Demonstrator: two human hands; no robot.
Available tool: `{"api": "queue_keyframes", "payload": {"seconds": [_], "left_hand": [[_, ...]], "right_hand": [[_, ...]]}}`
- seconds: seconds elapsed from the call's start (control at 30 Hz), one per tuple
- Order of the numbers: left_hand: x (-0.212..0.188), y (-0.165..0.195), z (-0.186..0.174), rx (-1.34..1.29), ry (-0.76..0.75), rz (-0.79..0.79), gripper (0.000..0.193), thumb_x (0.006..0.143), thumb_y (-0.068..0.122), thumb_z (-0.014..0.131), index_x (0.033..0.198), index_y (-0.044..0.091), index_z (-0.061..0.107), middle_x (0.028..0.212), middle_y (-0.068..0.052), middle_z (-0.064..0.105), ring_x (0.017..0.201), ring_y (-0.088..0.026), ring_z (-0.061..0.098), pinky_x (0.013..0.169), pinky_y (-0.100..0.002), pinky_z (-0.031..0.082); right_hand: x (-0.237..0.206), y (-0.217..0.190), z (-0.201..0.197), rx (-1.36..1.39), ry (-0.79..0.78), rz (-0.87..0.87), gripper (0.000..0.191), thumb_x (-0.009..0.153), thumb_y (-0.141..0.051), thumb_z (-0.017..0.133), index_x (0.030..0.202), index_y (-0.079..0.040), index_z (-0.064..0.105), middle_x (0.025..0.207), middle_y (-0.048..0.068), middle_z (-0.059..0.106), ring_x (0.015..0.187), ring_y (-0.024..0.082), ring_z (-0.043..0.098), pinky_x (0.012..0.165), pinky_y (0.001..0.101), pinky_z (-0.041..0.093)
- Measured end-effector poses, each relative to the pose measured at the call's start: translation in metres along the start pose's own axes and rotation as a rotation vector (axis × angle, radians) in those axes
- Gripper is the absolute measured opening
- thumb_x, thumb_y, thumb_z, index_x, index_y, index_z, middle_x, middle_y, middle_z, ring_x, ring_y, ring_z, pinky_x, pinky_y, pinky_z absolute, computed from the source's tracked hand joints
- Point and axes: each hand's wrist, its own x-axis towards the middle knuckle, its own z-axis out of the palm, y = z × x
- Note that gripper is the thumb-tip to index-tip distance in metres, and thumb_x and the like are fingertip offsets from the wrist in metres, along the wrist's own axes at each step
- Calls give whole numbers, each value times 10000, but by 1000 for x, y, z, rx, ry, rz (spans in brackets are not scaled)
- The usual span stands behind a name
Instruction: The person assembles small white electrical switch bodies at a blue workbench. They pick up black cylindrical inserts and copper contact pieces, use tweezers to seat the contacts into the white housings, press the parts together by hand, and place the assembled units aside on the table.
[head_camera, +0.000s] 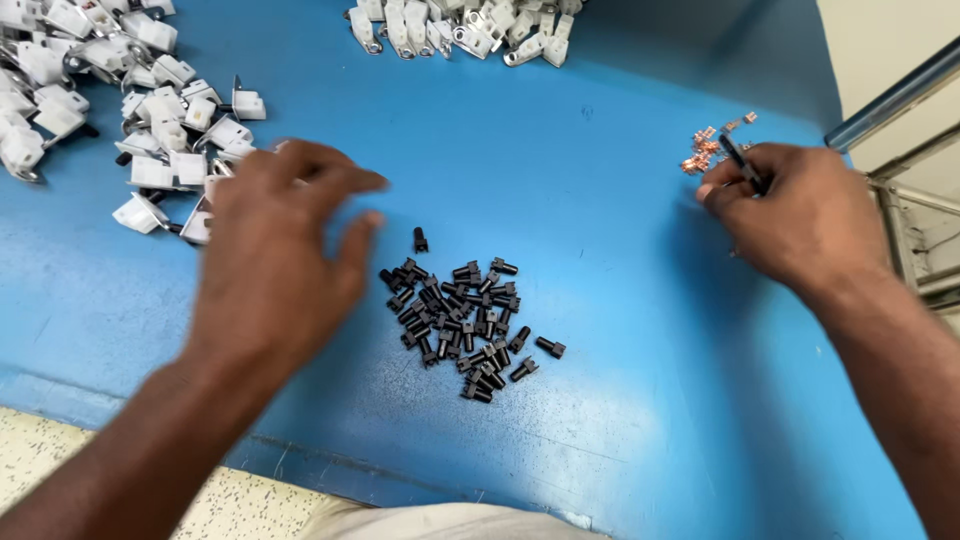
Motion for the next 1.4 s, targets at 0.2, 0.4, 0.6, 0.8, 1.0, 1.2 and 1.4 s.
{"api": "queue_keyframes", "payload": {"seconds": [0.2, 0.4, 0.6, 0.8, 1.0, 1.2, 1.4], "left_hand": [[17, 26, 11, -50, -305, -61, 282, 938, 76, 606, 1155, 167, 762, 1262, -100, 655, 1059, -265, 656, 980, -431, 533], [42, 27, -4, -45, -540, -117, 210, 919, 199, 685, 1104, 184, 784, 1190, -53, 674, 959, -206, 719, 936, -362, 580], [45, 35, -11, -42, -552, -121, 190, 977, 248, 662, 1085, 128, 762, 1129, -59, 705, 948, -206, 717, 926, -375, 578], [28, 50, -22, -436, -413, -464, 203, 987, 232, 625, 1127, 120, 719, 1037, -39, 751, 920, -155, 734, 915, -353, 621], [-20, 89, -28, -1027, -331, -636, 183, 869, 129, 739, 1036, 56, 752, 904, -85, 811, 796, -174, 783, 816, -351, 645], [-57, 133, -36, -1420, -445, -731, 132, 897, 125, 692, 923, -1, 721, 808, -120, 735, 749, -177, 681, 746, -326, 589], [-91, 159, -64, -1566, -731, -601, 83, 844, 42, 647, 904, -15, 657, 681, -76, 647, 630, -143, 601, 616, -299, 508]], "right_hand": [[-25, 12, -12, 95, -27, 108, 273, 974, -337, 771, 1039, -77, 818, 755, 118, 703, 635, 184, 546, 589, 371, 428], [-82, 37, -1, 235, -150, 393, 260, 951, -353, 754, 994, -103, 811, 793, 58, 707, 690, 98, 550, 664, 289, 411], [-85, 52, -14, 33, 5, 388, 258, 975, -360, 761, 1090, -142, 837, 772, 141, 692, 647, 253, 609, 608, 410, 471], [-49, 89, -8, -16, 13, 301, 249, 956, -268, 722, 1166, -150, 788, 819, 103, 724, 662, 199, 658, 643, 353, 484], [-59, 139, 7, 523, 76, 361, 216, 922, -113, 753, 1134, -88, 713, 877, 41, 695, 644, 87, 560, 558, 255, 433], [-93, 103, -10, 401, -135, 296, 202, 922, -200, 784, 1094, -103, 829, 830, 62, 689, 640, 138, 480, 589, 318, 383], [-119, 46, -39, 24, -307, 182, 305, 943, -349, 753, 1192, -182, 811, 938, 47, 738, 678, 229, 634, 685, 359, 526]]}}
